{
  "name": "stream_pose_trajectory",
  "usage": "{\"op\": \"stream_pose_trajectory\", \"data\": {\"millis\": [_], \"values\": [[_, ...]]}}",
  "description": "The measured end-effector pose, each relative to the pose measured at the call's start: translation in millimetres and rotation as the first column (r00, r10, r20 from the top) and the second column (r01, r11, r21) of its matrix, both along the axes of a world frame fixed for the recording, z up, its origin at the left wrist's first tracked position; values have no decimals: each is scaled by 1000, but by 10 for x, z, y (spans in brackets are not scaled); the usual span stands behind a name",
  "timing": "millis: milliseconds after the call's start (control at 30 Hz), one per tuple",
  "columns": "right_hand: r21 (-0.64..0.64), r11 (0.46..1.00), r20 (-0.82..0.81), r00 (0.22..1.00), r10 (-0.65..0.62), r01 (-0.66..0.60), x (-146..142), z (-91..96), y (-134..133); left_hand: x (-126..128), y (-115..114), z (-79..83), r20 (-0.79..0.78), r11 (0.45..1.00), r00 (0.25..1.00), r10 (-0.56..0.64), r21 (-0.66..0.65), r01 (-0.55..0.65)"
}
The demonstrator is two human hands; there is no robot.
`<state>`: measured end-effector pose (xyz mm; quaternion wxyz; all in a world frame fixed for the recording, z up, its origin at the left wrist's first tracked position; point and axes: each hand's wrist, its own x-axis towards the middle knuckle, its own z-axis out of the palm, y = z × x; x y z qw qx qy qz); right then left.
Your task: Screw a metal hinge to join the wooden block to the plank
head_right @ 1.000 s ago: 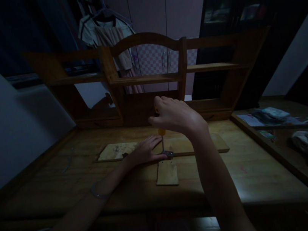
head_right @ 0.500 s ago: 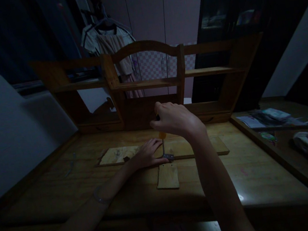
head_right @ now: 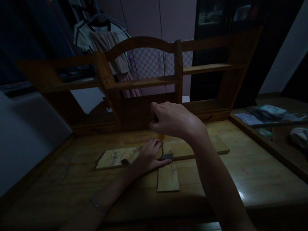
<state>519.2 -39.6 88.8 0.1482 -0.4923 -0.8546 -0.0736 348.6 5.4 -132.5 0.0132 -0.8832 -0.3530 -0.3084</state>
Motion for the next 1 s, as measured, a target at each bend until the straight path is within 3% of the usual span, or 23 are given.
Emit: {"op": "stream_pose_trajectory", "data": {"millis": [667,1000], "values": [[-46,999,-14,1000,-1,1,-7,35,-43,-49,50,-58,47,996,996,-77,-39,79],[-40,999,-24,999,25,-26,30,-3,13,-22,8,172,67,973,975,-214,-70,218]]}}
